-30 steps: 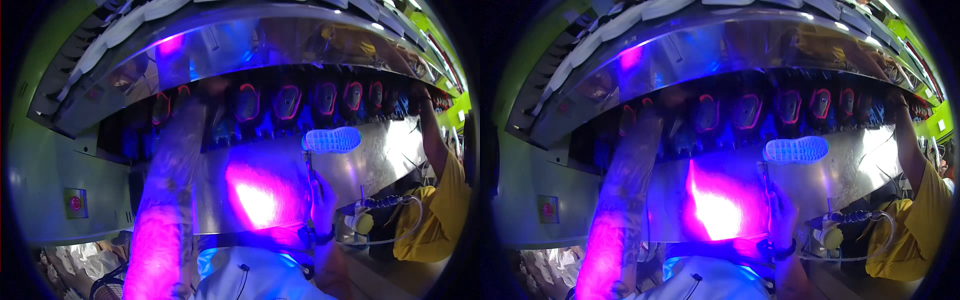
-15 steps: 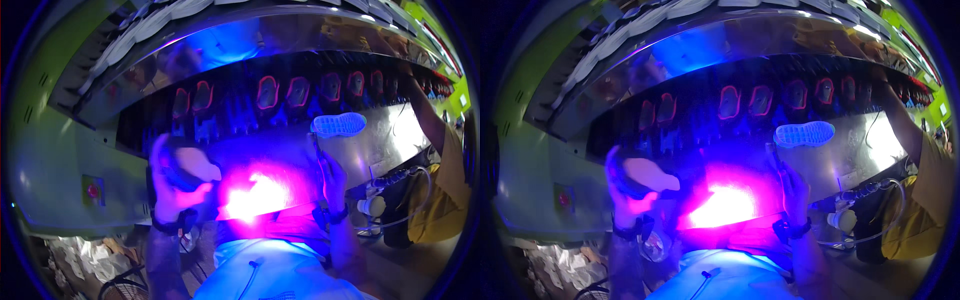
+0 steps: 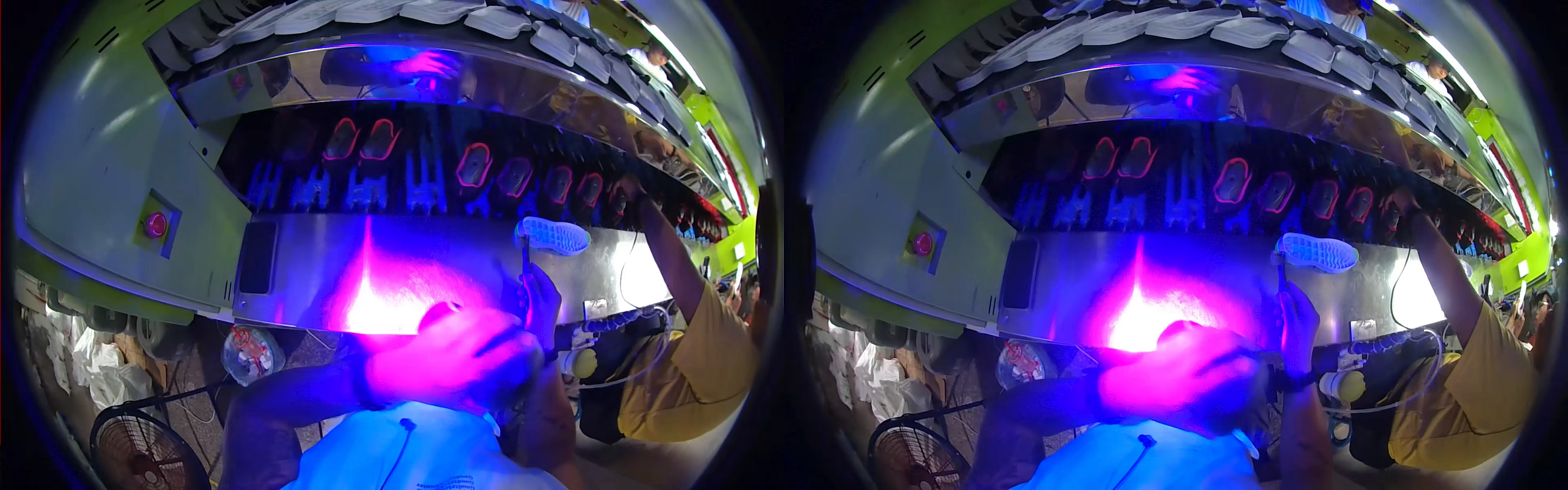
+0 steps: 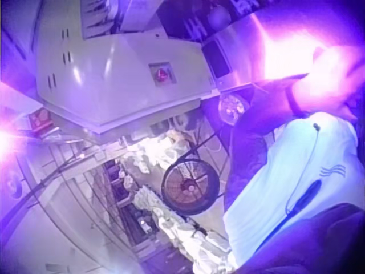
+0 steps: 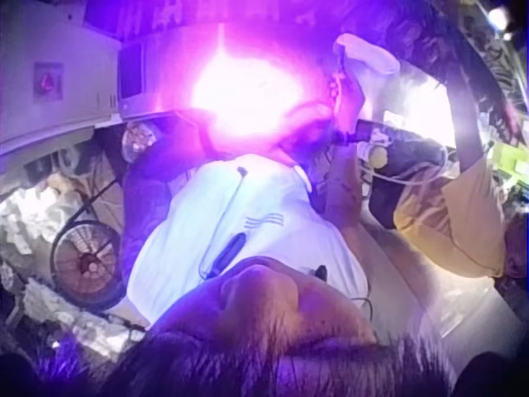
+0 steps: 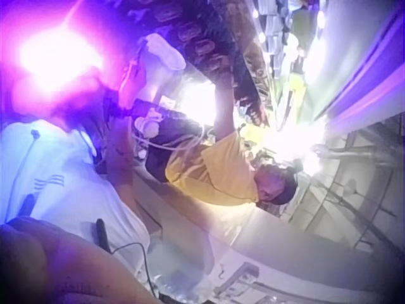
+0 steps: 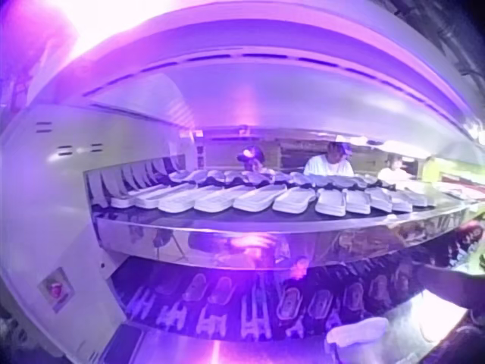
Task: The recorder uses a handheld heating or bonding tool to work on the edges of shoes at a factory assembly line.
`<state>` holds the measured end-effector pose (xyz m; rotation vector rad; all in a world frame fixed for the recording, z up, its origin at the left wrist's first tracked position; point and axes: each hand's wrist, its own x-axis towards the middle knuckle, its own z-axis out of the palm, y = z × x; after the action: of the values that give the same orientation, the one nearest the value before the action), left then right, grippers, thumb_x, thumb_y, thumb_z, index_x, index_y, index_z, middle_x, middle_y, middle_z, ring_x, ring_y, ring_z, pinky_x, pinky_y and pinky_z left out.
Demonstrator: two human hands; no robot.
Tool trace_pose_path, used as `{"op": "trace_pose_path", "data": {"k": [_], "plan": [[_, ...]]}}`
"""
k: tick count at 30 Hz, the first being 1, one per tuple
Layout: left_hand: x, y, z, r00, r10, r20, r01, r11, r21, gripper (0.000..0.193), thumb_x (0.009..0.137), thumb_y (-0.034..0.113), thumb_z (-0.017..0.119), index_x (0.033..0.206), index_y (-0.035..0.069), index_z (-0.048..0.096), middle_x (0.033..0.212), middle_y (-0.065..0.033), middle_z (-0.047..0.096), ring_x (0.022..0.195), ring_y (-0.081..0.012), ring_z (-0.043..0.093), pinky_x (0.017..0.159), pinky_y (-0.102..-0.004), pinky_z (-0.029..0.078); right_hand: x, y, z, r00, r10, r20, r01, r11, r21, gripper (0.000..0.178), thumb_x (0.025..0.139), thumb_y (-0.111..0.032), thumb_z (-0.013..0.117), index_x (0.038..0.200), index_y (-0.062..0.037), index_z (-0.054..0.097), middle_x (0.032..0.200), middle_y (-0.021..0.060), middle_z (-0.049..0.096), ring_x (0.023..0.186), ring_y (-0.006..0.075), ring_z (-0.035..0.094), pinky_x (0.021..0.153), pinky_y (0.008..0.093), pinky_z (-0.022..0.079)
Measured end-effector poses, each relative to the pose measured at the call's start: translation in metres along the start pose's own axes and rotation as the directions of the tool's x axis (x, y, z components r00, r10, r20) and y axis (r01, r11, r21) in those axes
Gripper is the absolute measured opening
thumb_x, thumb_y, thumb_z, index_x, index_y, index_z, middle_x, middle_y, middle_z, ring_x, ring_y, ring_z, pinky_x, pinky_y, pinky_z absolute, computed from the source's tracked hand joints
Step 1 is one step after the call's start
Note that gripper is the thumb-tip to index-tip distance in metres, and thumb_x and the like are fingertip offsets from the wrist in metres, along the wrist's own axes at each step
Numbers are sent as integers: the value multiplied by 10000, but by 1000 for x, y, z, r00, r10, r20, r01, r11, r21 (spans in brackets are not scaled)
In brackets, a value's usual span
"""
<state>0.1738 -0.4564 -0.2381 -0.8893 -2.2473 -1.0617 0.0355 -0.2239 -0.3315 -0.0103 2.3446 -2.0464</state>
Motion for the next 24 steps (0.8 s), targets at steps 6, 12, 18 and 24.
{"op": "trace_pose_path", "data": {"k": [6, 12, 18, 24], "plan": [[-68, -41, -59, 898, 59, -437, 27, 982, 187, 643, 980, 394, 676, 1438, 14, 434, 1418, -337, 484, 1144, -462, 626, 910, -563, 538, -47, -47, 44, 979, -56, 194, 91, 980, -178, 351, 991, -175, 696, 1300, -11, 677, 934, 19, 710, 791, 94, 618, 703, 275, 520], [-133, -3, -41, 968, -2, -250, 55, 977, 207, 600, 996, 423, 628, 1508, 189, 420, 1496, -181, 480, 1306, -370, 587, 1124, -683, 352, -80, -51, 77, 844, -277, 459, 464, 806, -367, 303, 940, -127, 694, 1230, -47, 725, 1041, 151, 748, 962, 286, 720, 811, 413, 561], [-200, 20, 6, 978, -40, -203, 108, 935, 338, 529, 965, 325, 673, 1455, 334, 472, 1507, -90, 506, 1353, -289, 558, 1203, -628, 265, -69, -46, 112, 886, -181, 426, 360, 849, -388, 251, 912, -98, 745, 1151, -22, 754, 759, 75, 669, 649, 134, 592, 597, 342, 473], [-190, 18, -14, 990, 70, -121, -35, 962, 270, 449, 950, 224, 624, 1363, 387, 554, 1481, 65, 552, 1367, -171, 529, 1242, -488, 239, -56, -54, 118, 887, -41, 460, 246, 884, -397, 270, 913, -57, 722, 1178, -14, 744, 936, 125, 754, 780, 151, 682, 733, 312, 540]]}}
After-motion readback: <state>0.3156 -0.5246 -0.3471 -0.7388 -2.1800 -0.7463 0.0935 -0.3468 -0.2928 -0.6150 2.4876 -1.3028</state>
